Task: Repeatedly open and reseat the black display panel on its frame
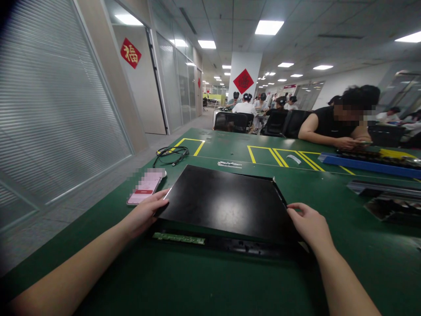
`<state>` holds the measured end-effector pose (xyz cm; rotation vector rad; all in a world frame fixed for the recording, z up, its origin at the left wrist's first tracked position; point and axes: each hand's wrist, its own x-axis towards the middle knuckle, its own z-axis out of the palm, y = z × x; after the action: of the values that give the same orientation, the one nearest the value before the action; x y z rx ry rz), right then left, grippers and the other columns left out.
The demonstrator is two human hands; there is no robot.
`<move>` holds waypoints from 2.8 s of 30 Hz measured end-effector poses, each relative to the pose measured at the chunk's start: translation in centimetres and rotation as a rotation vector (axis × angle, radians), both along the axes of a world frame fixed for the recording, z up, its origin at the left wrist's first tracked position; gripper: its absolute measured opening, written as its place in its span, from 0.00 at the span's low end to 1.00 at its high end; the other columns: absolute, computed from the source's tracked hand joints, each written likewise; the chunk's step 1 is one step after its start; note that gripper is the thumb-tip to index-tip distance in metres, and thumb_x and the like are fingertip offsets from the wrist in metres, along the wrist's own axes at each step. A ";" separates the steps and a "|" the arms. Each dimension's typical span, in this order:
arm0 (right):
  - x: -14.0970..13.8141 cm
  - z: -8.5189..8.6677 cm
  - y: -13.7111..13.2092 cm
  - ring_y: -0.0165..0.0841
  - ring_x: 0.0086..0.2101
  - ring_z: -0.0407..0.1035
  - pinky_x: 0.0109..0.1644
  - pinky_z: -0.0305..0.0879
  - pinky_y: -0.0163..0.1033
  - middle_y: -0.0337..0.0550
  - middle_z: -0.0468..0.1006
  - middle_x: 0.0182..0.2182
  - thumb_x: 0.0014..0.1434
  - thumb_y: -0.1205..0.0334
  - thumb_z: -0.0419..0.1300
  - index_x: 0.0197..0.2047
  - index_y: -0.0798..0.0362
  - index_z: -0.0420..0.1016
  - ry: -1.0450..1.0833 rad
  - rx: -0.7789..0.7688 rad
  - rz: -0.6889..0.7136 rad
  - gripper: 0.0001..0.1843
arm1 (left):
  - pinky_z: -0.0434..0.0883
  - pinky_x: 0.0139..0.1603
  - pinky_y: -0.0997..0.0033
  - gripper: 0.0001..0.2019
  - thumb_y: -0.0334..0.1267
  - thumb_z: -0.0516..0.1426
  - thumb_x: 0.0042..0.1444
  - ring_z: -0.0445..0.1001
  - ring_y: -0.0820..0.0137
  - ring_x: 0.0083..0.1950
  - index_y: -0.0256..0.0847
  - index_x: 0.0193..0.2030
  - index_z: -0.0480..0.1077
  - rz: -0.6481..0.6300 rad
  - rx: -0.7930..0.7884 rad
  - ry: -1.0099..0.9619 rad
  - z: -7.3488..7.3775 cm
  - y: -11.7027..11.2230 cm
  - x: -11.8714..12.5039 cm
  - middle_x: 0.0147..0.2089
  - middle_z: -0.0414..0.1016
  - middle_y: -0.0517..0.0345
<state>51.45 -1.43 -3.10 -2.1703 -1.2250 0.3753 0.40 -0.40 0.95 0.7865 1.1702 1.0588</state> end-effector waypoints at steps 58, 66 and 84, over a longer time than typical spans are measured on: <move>-0.1 -1.8 0.0 0.51 0.41 0.85 0.41 0.74 0.49 0.49 0.93 0.39 0.61 0.44 0.62 0.37 0.41 0.93 -0.217 0.086 0.033 0.18 | 0.87 0.39 0.67 0.39 0.23 0.70 0.63 0.96 0.53 0.47 0.42 0.81 0.75 0.013 -0.010 0.048 0.1 -0.3 0.1 0.53 0.96 0.46; -0.3 -1.2 -0.2 0.51 0.41 0.85 0.41 0.73 0.49 0.48 0.93 0.39 0.61 0.44 0.61 0.37 0.41 0.93 -0.200 0.060 0.047 0.19 | 0.82 0.32 0.71 0.35 0.23 0.69 0.63 0.96 0.54 0.46 0.39 0.77 0.77 0.025 0.002 0.074 0.4 -0.5 0.5 0.49 0.96 0.46; -0.8 -0.9 -0.2 0.49 0.40 0.83 0.43 0.73 0.49 0.48 0.91 0.37 0.61 0.47 0.62 0.40 0.42 0.94 -0.168 0.064 0.011 0.18 | 0.82 0.31 0.72 0.31 0.20 0.64 0.68 0.96 0.55 0.47 0.35 0.76 0.76 0.041 -0.011 0.082 1.1 -0.6 1.0 0.46 0.96 0.46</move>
<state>50.61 -1.63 -3.96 -2.1755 -1.3217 0.1584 1.36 -1.02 2.05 0.8074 1.2653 1.0612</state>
